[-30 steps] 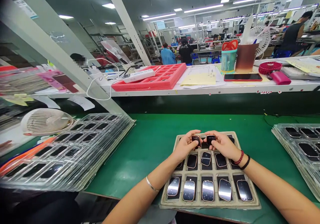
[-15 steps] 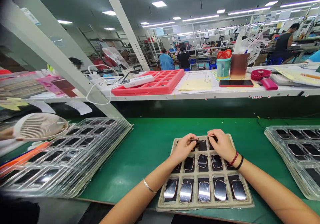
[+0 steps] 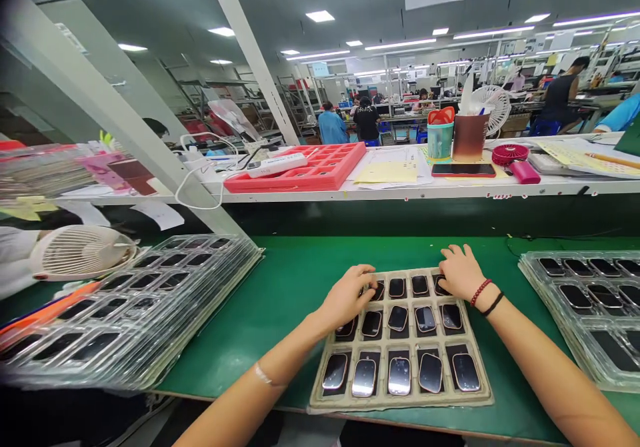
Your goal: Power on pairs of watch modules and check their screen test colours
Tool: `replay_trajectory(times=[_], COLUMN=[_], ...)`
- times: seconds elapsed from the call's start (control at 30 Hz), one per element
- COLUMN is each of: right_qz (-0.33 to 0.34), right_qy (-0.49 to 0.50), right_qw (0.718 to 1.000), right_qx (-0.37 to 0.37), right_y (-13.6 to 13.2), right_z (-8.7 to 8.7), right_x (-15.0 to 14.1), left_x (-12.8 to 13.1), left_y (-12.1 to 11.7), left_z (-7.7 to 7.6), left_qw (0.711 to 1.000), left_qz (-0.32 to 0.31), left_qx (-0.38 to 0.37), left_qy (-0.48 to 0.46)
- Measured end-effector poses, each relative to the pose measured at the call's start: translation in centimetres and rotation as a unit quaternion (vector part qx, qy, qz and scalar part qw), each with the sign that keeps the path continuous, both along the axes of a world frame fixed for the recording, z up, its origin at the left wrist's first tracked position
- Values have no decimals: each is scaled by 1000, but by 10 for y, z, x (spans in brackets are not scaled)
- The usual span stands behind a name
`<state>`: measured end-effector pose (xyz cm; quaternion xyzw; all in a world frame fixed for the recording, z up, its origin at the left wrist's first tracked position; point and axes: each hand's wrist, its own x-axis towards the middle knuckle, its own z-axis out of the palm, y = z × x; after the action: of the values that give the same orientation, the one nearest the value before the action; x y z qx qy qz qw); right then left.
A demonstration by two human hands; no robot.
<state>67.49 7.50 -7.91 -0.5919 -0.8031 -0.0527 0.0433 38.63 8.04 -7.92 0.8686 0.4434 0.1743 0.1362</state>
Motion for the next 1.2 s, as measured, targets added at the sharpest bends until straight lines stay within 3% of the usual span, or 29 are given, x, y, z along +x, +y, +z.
replay_trajectory(times=[0.1, 0.17, 0.3, 0.37, 0.43, 0.53, 0.63, 0.73, 0.8, 0.93, 1.03, 1.2], right_qz=[19, 42, 80, 107, 119, 69, 30, 29, 30, 50, 62, 73], right_qy=[-4, 21, 193, 348, 488, 620, 674, 702, 713, 737, 753, 733], right_qw=[999, 999, 976, 926, 852, 751, 699, 678, 669, 634, 608, 630], right_qx=[-27, -27, -53, -102, -152, -217, -237, -216, -207, -227, -245, -246], right_y=[-2, -3, -7, -7, -4, 2, 6, 6, 4, 5, 7, 6], right_z=[4, 8, 12, 5, -7, -25, -34, -36, -36, -39, -41, -43], right_x=[3, -1, -23, -39, -54, -69, -71, -67, -64, -62, -60, -55], left_x=[-35, -51, -60, -53, -41, -13, 14, 28, 29, 22, 19, 21], left_y=[-18, -30, -44, -42, -33, -7, 17, 29, 29, 25, 23, 24], left_z=[4, 2, -6, -8, -8, -7, -12, -23, -31, -38, -36, -37], left_qw=[998, 996, 997, 995, 977, 916, 836, 768, 742, 728, 726, 731], left_qz=[-10, 19, 46, 37, 40, 50, 35, 23, 6, -38, -34, -29], left_qx=[-15, -26, -50, -81, -128, -212, -312, -398, -429, -433, -429, -420], left_qy=[54, 83, 38, -50, -166, -336, -449, -501, -515, -531, -537, -536])
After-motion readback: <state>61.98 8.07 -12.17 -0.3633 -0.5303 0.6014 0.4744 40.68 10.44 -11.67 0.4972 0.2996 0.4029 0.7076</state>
